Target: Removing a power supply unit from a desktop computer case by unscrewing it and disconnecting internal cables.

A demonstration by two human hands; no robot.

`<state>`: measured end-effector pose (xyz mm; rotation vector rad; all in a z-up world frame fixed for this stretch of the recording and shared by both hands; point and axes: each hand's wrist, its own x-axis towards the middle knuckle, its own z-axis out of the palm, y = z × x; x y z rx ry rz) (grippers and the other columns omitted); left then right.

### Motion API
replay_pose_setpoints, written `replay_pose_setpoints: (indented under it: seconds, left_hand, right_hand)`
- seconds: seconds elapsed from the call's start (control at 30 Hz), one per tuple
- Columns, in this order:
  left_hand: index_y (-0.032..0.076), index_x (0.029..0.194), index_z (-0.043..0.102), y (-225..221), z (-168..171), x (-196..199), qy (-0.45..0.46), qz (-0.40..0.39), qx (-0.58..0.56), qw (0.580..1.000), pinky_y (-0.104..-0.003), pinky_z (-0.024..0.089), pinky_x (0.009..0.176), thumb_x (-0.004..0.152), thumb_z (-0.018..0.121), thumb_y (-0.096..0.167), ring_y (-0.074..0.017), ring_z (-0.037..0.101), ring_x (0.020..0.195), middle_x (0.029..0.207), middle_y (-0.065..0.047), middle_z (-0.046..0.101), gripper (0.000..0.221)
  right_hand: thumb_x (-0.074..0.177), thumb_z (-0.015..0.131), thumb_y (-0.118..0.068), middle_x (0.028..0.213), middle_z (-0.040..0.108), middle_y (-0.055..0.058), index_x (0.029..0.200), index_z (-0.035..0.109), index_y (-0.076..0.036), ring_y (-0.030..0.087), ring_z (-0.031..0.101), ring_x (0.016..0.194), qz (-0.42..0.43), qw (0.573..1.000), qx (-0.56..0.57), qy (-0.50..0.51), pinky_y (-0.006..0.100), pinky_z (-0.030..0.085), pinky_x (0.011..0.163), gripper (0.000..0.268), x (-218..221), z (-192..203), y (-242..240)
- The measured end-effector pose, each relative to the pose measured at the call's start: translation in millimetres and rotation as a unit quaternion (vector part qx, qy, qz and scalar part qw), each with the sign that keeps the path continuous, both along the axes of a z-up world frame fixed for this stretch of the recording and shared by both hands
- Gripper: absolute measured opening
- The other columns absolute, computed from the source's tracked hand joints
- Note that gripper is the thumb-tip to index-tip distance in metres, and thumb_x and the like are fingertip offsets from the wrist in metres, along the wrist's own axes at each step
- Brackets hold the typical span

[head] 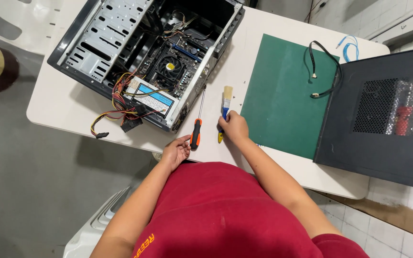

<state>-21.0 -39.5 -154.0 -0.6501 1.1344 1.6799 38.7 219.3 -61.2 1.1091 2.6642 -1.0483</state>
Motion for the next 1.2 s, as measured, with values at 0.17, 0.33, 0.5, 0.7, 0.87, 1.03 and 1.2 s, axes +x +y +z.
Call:
replay_pose_setpoints:
  seconds: [0.17,0.33,0.5,0.7,0.87,1.03,1.2]
  left_hand:
    - [0.008,0.141,0.060,-3.1,-4.0,-1.2,-0.006,-0.011,0.022,1.000,-0.025,0.063,0.065,0.098,0.050,0.016,-0.0165,0.069,0.077,0.083,-0.004,0.060,0.045]
    - [0.009,0.141,0.061,-6.1,0.3,-0.7,-0.006,-0.022,0.036,0.999,-0.027,0.064,0.065,0.096,0.051,0.016,-0.0176,0.070,0.075,0.081,-0.004,0.061,0.046]
    - [0.010,0.141,0.061,-7.0,-19.3,-0.4,0.000,-0.034,0.049,0.998,-0.028,0.066,0.064,0.094,0.052,0.017,-0.0203,0.072,0.075,0.080,-0.005,0.063,0.048]
    - [0.009,0.139,0.063,-3.7,-33.3,3.1,0.020,-0.029,0.065,0.997,-0.029,0.067,0.065,0.096,0.052,0.018,-0.0218,0.073,0.076,0.081,-0.005,0.062,0.046]
    - [0.009,0.138,0.064,-8.6,-25.4,3.7,0.021,-0.022,0.069,0.997,-0.028,0.067,0.065,0.096,0.049,0.018,-0.0212,0.074,0.076,0.081,-0.005,0.062,0.045]
    - [0.011,0.137,0.066,-14.2,-15.8,1.9,0.012,-0.034,0.073,0.997,-0.030,0.067,0.065,0.096,0.050,0.018,-0.0223,0.075,0.077,0.082,-0.006,0.064,0.045]
    - [0.012,0.136,0.066,-17.2,-15.1,2.1,0.010,-0.052,0.074,0.996,-0.031,0.067,0.067,0.095,0.051,0.018,-0.0236,0.075,0.079,0.083,-0.006,0.065,0.045]
  right_hand:
    - [0.093,0.069,-0.045,0.091,0.073,0.012,0.091,0.066,-0.014,0.036,0.071,0.100,0.031,0.999,-0.006,-0.017,0.045,0.059,0.083,0.032,-5.1,-3.8,11.9]
    - [0.096,0.068,-0.021,0.111,0.066,0.010,0.112,0.068,-0.013,0.033,0.067,0.112,-0.018,0.998,0.047,0.027,0.044,0.057,0.096,0.018,-12.5,-16.7,57.1]
    - [0.096,0.070,-0.016,0.101,0.065,0.010,0.105,0.073,-0.013,0.034,0.068,0.106,0.050,0.993,0.102,0.032,0.043,0.057,0.093,0.011,-21.8,-52.0,90.3]
    - [0.096,0.067,-0.020,0.100,0.070,0.007,0.106,0.073,-0.015,0.028,0.070,0.104,0.065,0.994,0.088,0.001,0.042,0.057,0.093,0.013,-38.8,-48.2,102.0]
    - [0.097,0.063,-0.020,0.101,0.069,0.008,0.107,0.072,-0.014,0.028,0.070,0.103,0.082,0.994,0.075,-0.003,0.042,0.057,0.092,0.015,-60.3,-8.0,80.5]
    - [0.099,0.056,-0.019,0.106,0.067,0.013,0.111,0.069,-0.010,0.031,0.068,0.107,0.108,0.990,0.083,-0.031,0.043,0.056,0.094,0.020,-75.0,-1.5,77.5]
    - [0.100,0.063,-0.031,0.108,0.064,0.013,0.115,0.064,-0.008,0.031,0.068,0.109,0.105,0.989,0.082,-0.061,0.042,0.056,0.095,0.028,-74.4,38.6,61.6]
